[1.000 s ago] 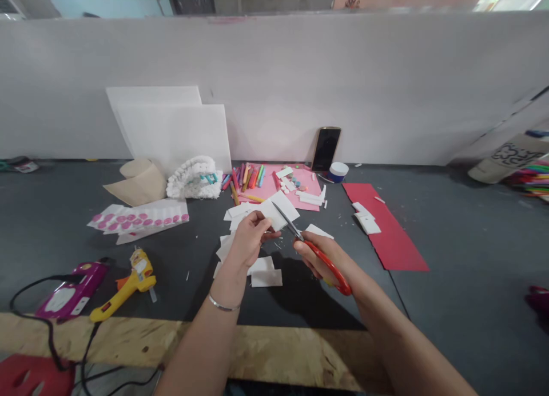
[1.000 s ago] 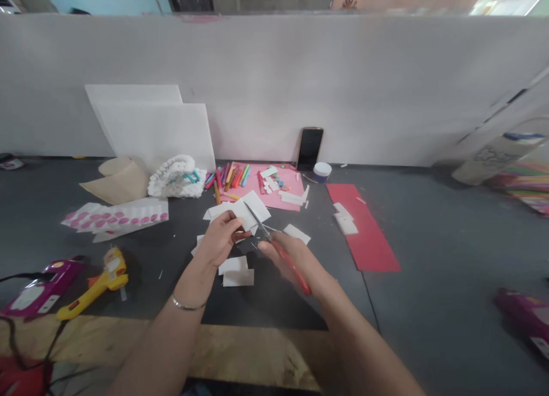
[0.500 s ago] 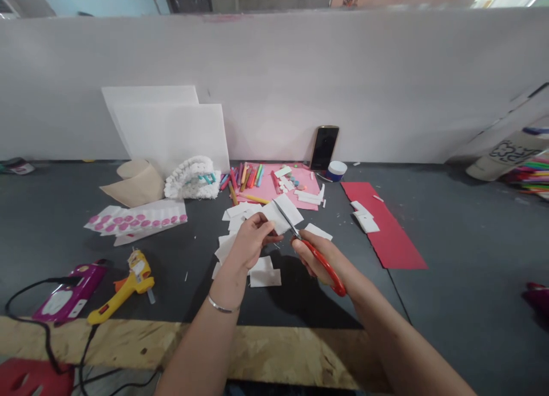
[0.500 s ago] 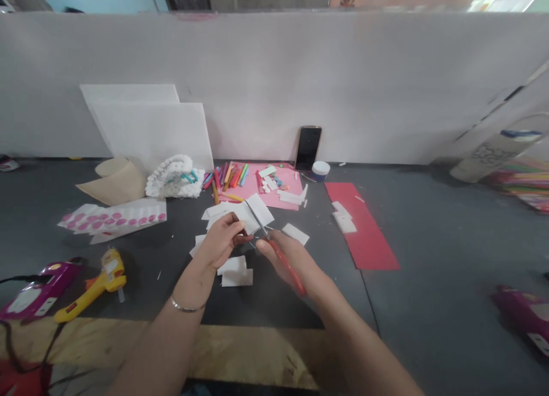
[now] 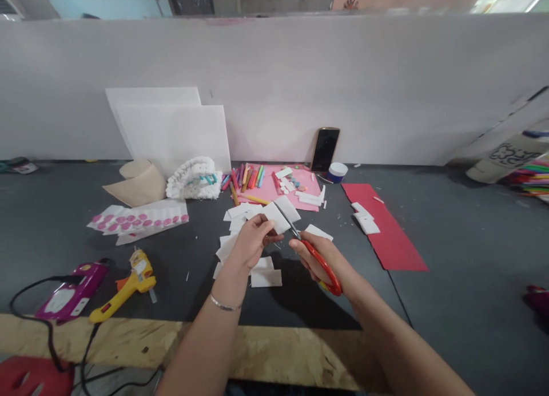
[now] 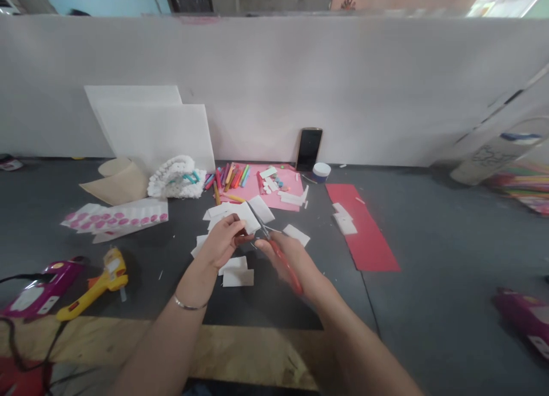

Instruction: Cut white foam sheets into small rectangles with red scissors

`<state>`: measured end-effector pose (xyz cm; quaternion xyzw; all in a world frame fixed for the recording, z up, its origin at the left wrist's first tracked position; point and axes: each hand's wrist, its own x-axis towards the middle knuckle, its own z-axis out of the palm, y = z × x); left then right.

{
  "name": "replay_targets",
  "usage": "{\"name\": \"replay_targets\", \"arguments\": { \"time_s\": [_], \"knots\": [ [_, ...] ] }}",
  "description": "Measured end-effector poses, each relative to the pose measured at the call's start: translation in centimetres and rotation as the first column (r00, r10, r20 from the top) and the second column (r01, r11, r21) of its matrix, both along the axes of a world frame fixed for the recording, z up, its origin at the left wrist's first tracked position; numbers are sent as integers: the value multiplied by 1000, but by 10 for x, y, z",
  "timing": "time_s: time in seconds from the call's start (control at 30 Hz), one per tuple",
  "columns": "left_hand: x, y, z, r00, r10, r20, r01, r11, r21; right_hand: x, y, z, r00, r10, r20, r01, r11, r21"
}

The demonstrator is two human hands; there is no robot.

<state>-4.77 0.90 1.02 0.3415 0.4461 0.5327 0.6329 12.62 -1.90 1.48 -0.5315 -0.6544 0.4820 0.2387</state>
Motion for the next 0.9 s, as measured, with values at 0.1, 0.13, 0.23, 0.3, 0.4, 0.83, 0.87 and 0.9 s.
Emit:
{"name": "replay_targets", "arguments": {
  "time_s": [0.1, 0.13, 0.23, 0.3, 0.4, 0.83, 0.87, 0.9],
  "knots": [
    [-2, 2, -2, 1000, 6, -6, -6, 1000, -12, 3, 2, -2, 999, -23, -22, 23, 999, -23],
    [-3, 3, -3, 1000, 10, -11, -10, 1000, -21, 5, 4, -2, 1000, -28, -10, 28, 999, -16],
    [-7, 5, -5, 999, 34, -30, -35, 999, -41, 17, 11, -3, 992, -41, 120, 29, 995, 99],
    [-9, 6, -6, 999, 38, -37, -39, 998, -40, 28, 18, -5, 965, -83, 250, 28, 976, 216],
    [-10, 6, -7, 998, 7, -56, -9, 999, -34, 46, 29, -13, 879, -205, 430, 74, 951, 302],
    [-6, 4, -10, 967, -22, -253, 25, 1000, 10, 69, 41, -31, 611, -318, 725, -49, 899, 436],
    [-6, 4, -12, 965, -18, -263, 22, 1000, 14, 70, 39, -28, 579, -333, 744, -54, 895, 442],
    [-6, 5, -13, 963, -14, -271, 20, 1000, 22, 71, 38, -25, 558, -359, 748, -48, 886, 461]
  ]
}}
